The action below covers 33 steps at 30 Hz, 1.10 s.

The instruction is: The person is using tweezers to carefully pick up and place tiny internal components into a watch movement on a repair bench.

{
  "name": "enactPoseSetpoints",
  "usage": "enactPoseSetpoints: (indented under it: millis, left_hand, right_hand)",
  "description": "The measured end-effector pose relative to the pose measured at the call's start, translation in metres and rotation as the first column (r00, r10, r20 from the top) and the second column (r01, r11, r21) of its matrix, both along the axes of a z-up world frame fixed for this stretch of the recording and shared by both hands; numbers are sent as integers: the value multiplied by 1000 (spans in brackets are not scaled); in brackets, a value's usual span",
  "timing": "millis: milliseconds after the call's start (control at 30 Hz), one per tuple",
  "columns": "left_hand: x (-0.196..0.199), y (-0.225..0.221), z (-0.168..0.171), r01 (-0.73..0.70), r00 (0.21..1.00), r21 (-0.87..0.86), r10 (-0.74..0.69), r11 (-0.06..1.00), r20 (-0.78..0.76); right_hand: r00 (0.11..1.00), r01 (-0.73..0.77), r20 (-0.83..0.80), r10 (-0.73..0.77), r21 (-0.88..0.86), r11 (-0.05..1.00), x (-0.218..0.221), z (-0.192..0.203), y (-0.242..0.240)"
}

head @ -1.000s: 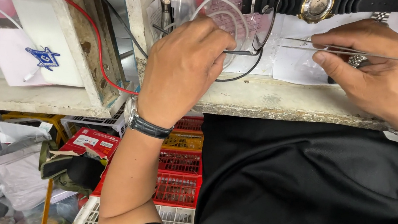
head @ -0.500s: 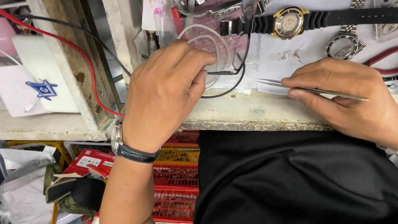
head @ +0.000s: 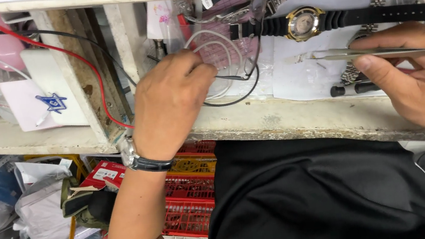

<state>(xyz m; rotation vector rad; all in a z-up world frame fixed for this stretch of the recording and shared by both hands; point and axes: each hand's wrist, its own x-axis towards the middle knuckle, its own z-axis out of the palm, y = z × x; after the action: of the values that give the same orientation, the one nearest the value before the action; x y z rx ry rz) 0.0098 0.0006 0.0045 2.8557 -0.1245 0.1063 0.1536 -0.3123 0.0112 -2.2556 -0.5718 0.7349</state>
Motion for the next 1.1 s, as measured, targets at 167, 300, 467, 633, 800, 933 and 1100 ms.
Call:
enactPoseSetpoints:
  millis: [167,300,467,633,800,933,1100]
  left_hand:
    - [-2,1,2,10,998,-30,-12,1000,-65]
    - [4,-5,10,30,992,-99,-42,995,-116]
    - [22,-27,22,75,990,-183,-95,980,-100]
    - [42,-54,10,132,986,-221,-152,966,-74]
    - [59,-83,-5,186,944,-149,-219,971,-247]
    - [63,-90,-9,185,919,-120,-215,975,-330]
    - [58,-79,-11,143,928,-145,-183,979,-325]
  right_hand:
    - [996,-86,39,86,7,996,8,8,3]
    - [964,-213,191,182,151,965,11,-8,-14]
    - [990,-58,134,44,104,993,14,14,-37]
    - [988,98,103,-111,128,987,16,12,-64]
    - [712,-407,479,513,-315,858,17,-16,-49]
    - [546,-324,544,637,-564,759,25,-30,-38]
    - [455,-189,657,601,-588,786,39,-32,-51]
